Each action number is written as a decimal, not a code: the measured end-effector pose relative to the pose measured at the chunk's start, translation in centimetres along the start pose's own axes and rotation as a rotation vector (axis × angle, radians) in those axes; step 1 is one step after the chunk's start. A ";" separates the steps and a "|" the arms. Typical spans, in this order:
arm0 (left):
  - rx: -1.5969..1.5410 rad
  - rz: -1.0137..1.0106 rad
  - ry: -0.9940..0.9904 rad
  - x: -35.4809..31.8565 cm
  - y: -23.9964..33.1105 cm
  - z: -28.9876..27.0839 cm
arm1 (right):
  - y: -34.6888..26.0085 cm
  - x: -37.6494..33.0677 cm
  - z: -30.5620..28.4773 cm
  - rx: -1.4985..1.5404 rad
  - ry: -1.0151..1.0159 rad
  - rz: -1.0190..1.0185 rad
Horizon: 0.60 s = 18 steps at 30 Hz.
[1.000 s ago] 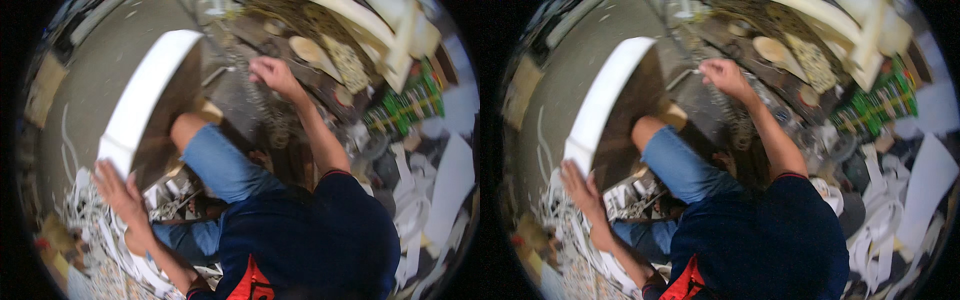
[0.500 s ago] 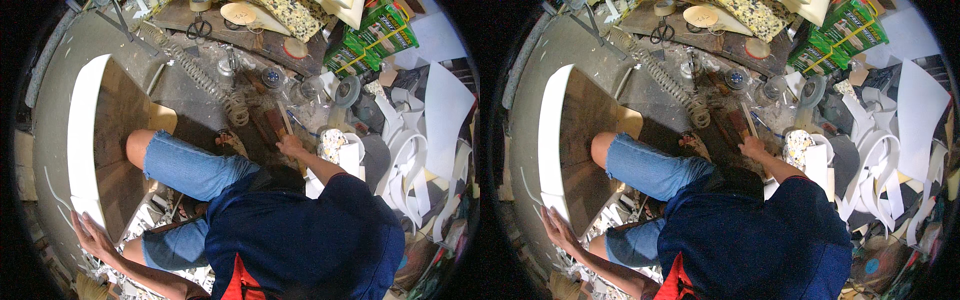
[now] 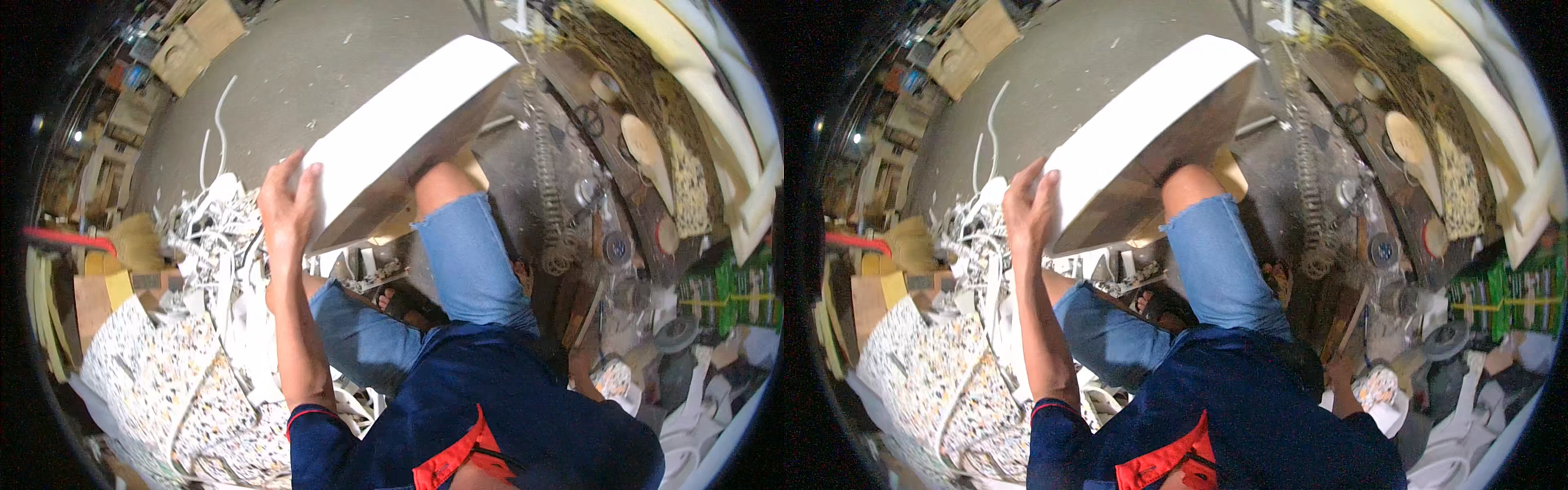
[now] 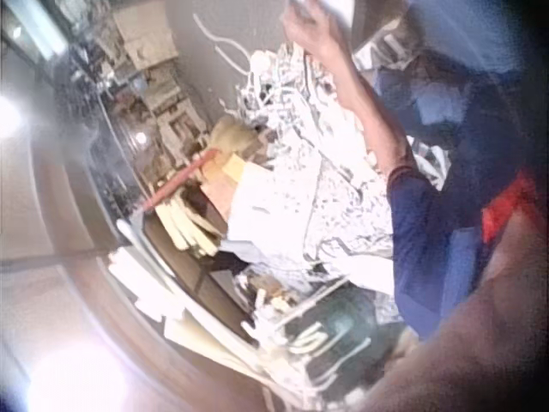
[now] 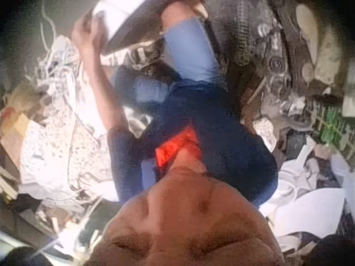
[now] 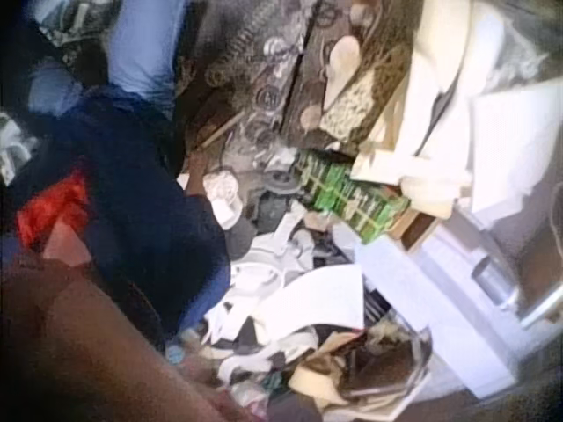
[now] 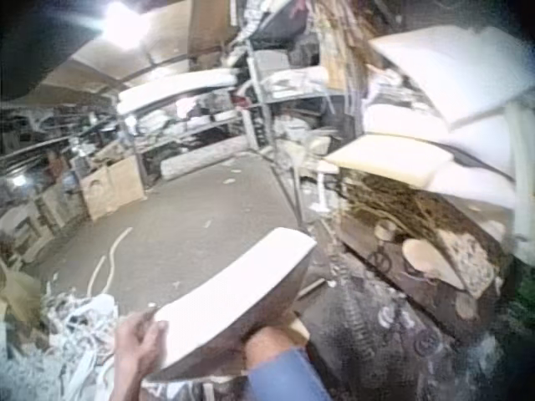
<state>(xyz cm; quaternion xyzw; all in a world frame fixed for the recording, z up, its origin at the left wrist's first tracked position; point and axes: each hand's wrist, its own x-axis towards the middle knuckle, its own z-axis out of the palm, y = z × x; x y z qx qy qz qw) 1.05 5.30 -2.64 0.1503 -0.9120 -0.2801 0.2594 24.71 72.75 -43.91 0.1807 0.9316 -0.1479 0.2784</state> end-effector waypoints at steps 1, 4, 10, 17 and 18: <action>-0.003 -0.024 -0.005 0.3 0.5 -0.1 | 1.1 0.7 0.6 -0.020 -0.070 0.036; -0.037 -0.123 -0.004 0.7 2.3 -0.2 | 4.0 2.8 2.2 -0.091 -0.197 0.048; -0.246 -0.104 0.093 1.0 2.7 0.2 | 2.2 0.4 0.4 0.243 -0.228 0.312; -0.458 -0.223 0.065 1.6 1.4 0.2 | -1.7 -6.3 -4.4 0.179 0.121 0.206; -0.450 -0.195 0.061 1.6 1.6 0.4 | -1.9 -6.3 -5.1 0.326 0.175 0.079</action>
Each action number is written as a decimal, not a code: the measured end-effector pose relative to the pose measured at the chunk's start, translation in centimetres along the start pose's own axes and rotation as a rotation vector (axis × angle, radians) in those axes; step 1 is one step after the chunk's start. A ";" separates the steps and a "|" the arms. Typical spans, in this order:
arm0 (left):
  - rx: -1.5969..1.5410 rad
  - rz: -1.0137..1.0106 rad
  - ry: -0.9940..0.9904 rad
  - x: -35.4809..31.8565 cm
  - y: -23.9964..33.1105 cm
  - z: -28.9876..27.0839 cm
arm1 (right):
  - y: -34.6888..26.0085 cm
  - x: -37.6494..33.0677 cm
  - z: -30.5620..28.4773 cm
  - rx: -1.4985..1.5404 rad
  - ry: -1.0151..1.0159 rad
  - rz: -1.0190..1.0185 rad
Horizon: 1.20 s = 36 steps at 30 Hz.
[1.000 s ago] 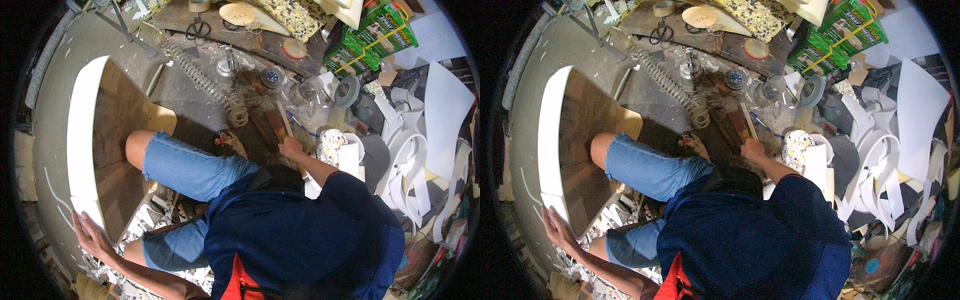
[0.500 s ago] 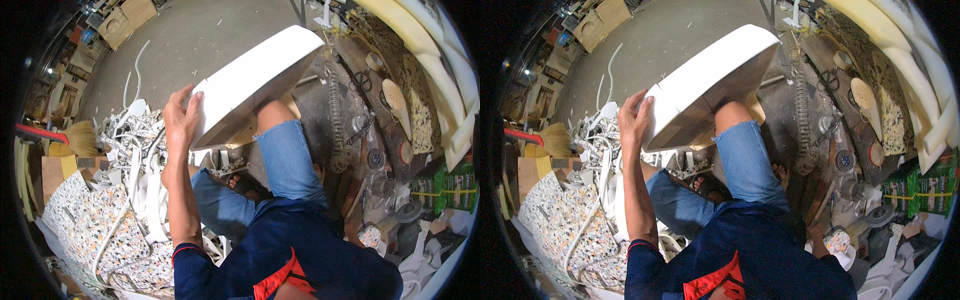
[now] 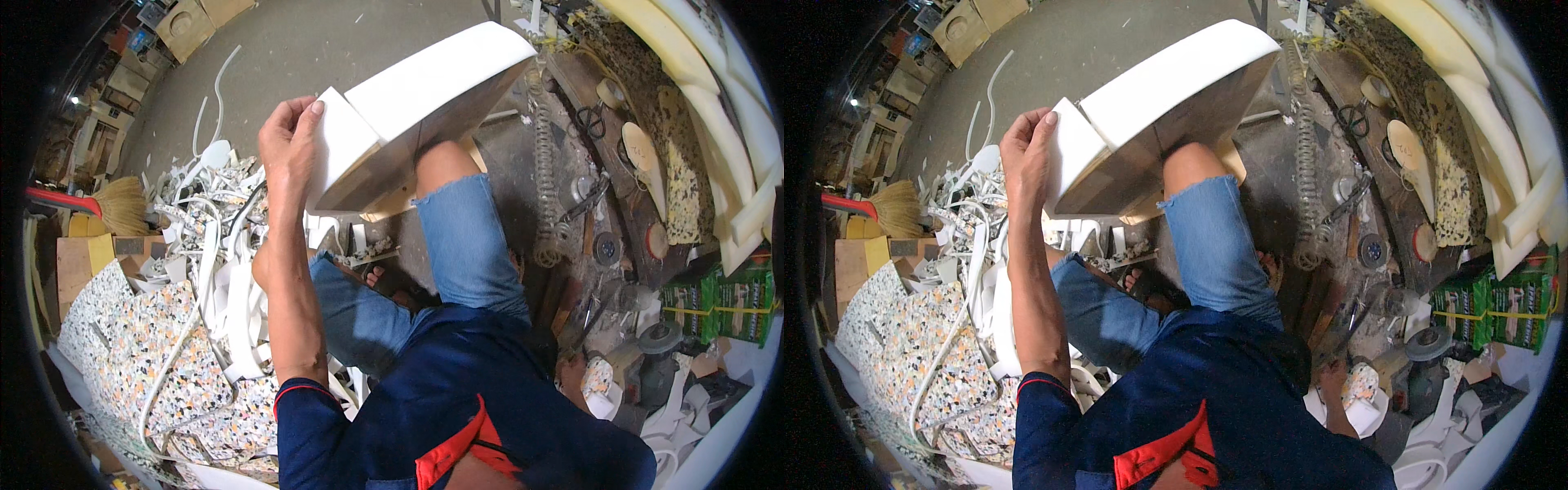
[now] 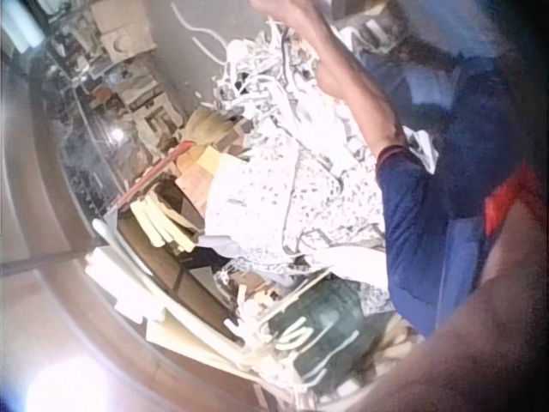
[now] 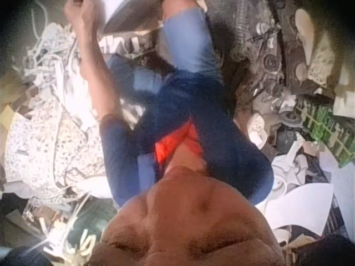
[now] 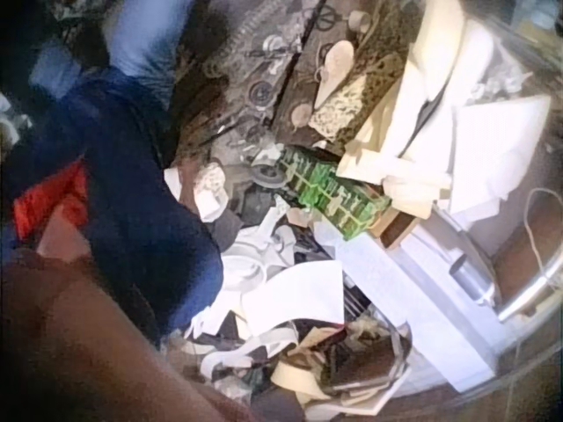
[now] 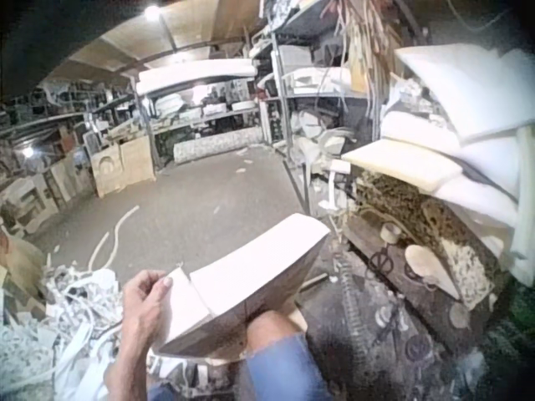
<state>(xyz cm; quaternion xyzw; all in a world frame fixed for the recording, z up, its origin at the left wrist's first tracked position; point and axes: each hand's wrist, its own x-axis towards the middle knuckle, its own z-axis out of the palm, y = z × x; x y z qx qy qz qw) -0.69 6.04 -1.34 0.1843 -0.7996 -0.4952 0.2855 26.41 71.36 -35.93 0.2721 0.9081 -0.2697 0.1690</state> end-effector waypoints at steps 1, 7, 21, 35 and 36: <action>0.041 0.033 0.000 -0.1 0.2 0.2 | -0.7 0.2 -0.6 0.155 0.038 -0.136; 0.289 0.072 0.055 -1.1 1.1 1.4 | -17.0 1.8 -7.0 0.466 -0.049 -0.601; 0.592 0.205 0.073 -0.8 0.4 1.5 | -47.4 -11.9 -9.8 0.325 -0.197 -1.477; 0.628 0.217 0.056 -0.7 0.3 1.8 | -48.3 -10.3 -9.2 0.211 -0.319 -1.416; 0.627 0.212 0.058 -0.7 0.2 1.8 | -48.3 -10.3 -9.1 0.214 -0.322 -1.417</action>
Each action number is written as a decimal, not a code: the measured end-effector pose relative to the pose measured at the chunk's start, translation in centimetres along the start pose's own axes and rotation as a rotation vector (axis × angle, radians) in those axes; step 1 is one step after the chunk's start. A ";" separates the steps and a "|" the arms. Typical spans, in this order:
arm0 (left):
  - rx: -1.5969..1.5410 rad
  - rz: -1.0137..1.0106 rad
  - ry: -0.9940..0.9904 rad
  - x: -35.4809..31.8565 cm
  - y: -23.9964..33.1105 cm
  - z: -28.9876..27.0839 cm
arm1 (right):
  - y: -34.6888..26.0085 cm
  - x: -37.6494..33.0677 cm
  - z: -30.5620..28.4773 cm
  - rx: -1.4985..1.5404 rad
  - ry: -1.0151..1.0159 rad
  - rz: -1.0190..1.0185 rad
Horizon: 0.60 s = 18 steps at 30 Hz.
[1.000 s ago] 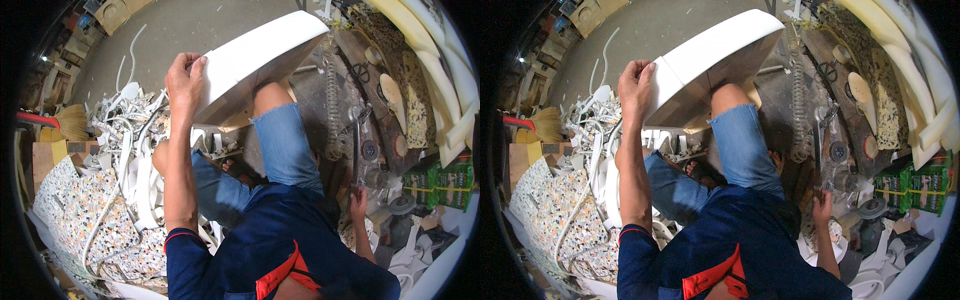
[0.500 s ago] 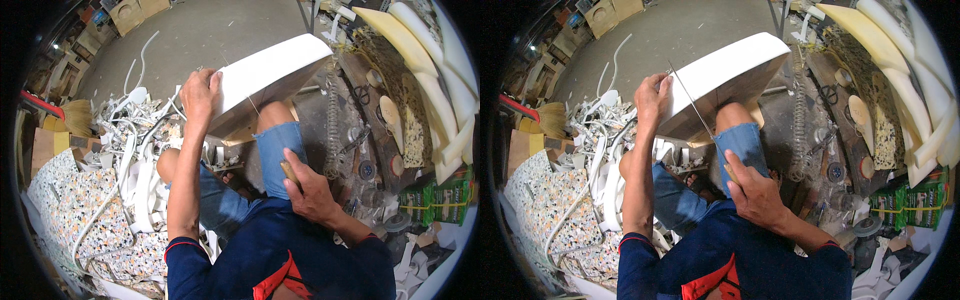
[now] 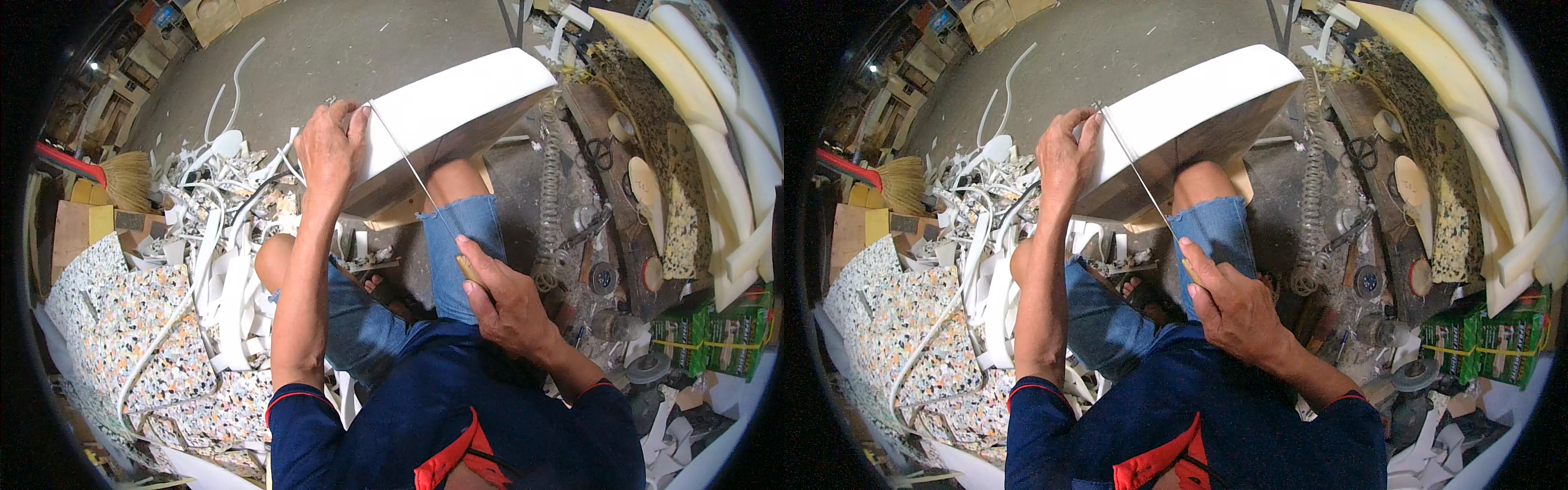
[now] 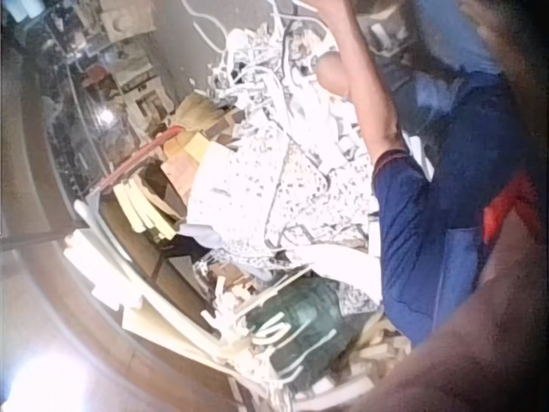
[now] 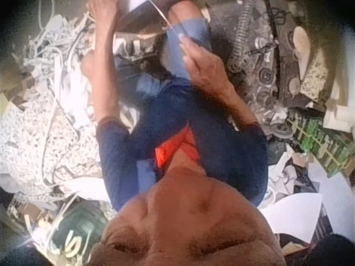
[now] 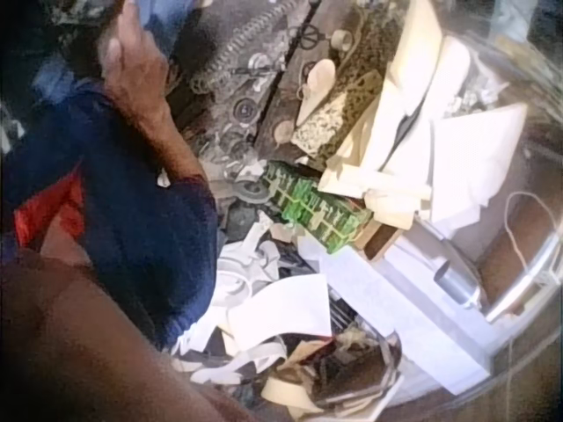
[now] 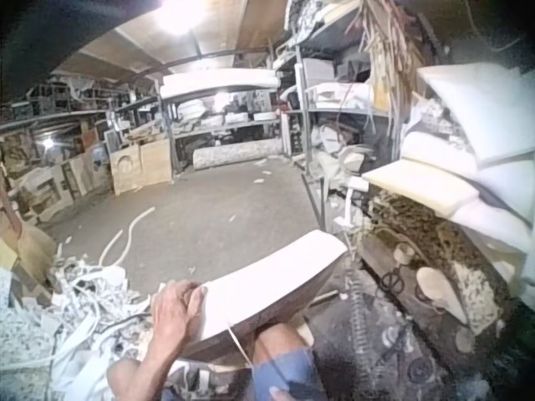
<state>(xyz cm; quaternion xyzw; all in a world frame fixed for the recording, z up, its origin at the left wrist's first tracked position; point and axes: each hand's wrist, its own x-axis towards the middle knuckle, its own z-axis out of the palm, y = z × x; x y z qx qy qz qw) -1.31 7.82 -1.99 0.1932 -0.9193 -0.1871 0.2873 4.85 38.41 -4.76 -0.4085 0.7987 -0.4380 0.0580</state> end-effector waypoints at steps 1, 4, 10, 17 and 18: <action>-0.002 0.018 0.015 0.0 0.0 0.1 | 0.1 0.1 0.0 0.004 0.005 -0.009; -0.004 0.074 0.069 0.1 -0.1 0.3 | 0.1 0.2 0.0 0.016 0.015 -0.027; -0.007 0.051 0.059 0.0 0.0 0.3 | -0.1 0.0 -0.2 0.022 -0.071 0.052; -0.026 0.001 0.006 0.1 0.4 -0.1 | 0.1 1.2 0.0 -0.001 0.015 -0.039; -0.022 0.011 0.012 0.1 0.4 -0.1 | 0.1 1.6 0.1 -0.001 0.027 -0.052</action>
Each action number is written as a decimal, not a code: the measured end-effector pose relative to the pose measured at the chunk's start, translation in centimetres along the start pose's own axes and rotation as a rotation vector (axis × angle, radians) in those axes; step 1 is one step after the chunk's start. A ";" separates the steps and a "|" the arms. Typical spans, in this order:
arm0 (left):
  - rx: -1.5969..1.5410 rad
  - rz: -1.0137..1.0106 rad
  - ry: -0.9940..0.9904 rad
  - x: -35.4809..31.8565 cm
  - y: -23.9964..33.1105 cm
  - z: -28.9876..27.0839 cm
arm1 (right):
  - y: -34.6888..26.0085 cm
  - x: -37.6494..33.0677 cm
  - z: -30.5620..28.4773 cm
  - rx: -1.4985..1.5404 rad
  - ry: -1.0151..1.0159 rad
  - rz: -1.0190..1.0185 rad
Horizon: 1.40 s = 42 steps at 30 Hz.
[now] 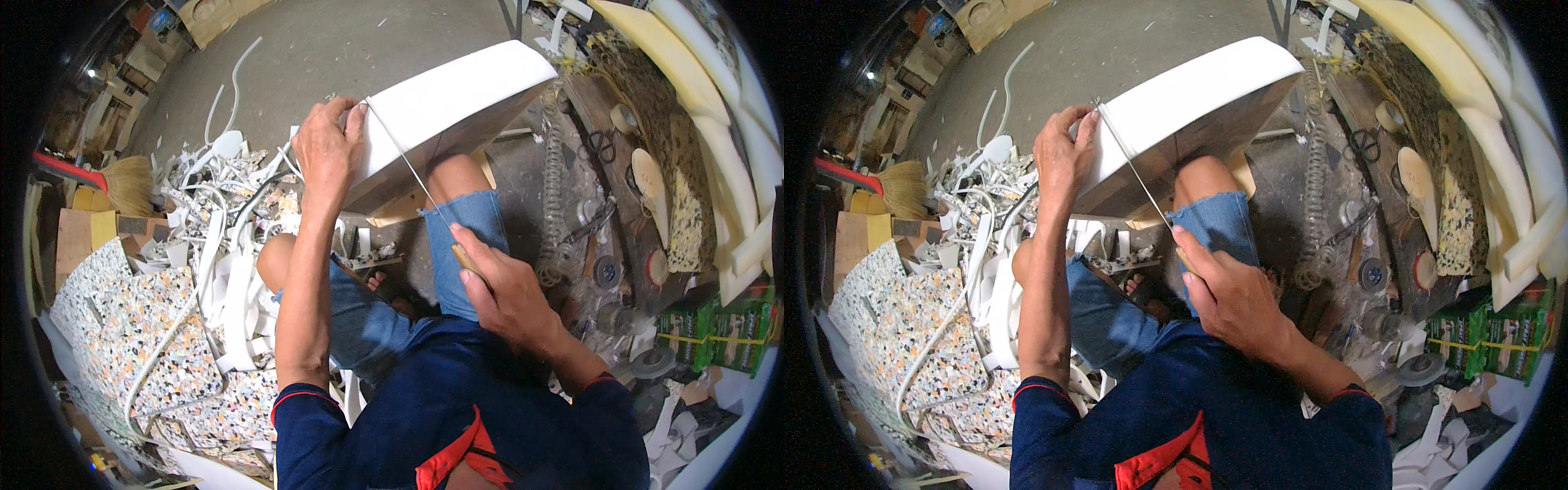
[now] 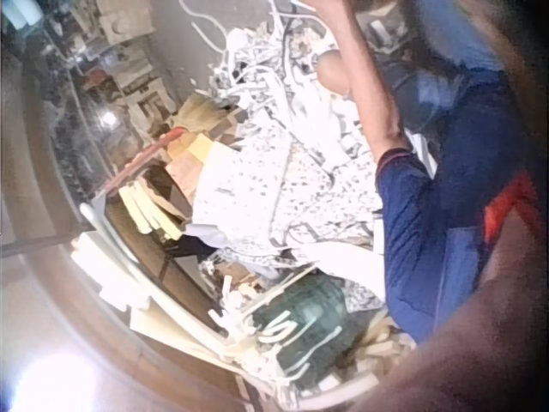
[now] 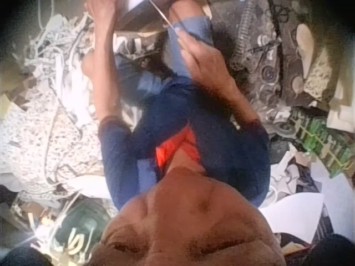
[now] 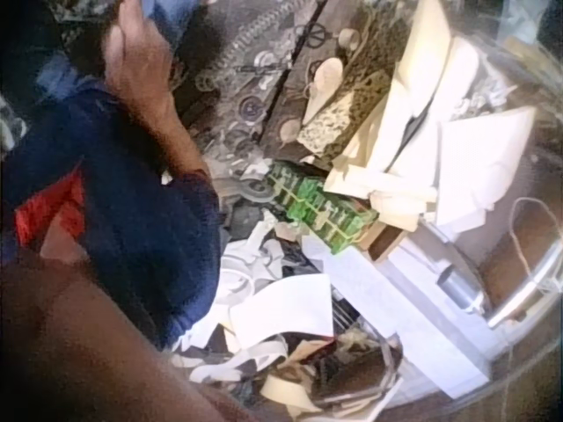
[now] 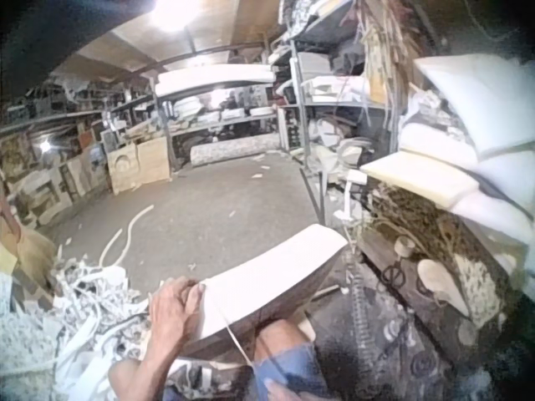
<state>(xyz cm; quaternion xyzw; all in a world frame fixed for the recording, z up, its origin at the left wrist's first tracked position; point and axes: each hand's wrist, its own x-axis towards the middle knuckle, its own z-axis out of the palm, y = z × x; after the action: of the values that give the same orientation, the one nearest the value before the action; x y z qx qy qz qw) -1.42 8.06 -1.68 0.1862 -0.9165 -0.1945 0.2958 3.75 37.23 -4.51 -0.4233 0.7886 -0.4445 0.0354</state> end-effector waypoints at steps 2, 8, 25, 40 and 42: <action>-0.003 0.023 0.021 0.0 0.0 0.0 | 0.3 1.1 0.4 -0.010 0.064 -0.076; -0.034 0.057 0.082 -0.1 -0.3 0.4 | 0.1 1.6 0.5 -0.017 0.042 -0.016; -0.059 0.032 0.088 -0.1 -0.5 0.6 | -0.2 2.0 0.2 0.020 0.039 0.014; -0.058 0.027 0.085 -0.2 -0.5 0.3 | -0.6 2.5 -0.2 0.057 0.043 -0.007; -0.080 0.031 0.082 -0.2 -0.6 0.4 | -0.9 0.5 -0.8 0.066 -0.021 0.084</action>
<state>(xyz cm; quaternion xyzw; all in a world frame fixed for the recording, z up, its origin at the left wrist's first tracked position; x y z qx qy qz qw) -1.31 7.72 -2.36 0.1680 -0.8979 -0.2183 0.3434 3.63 37.23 -3.22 -0.3933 0.7902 -0.4638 0.0761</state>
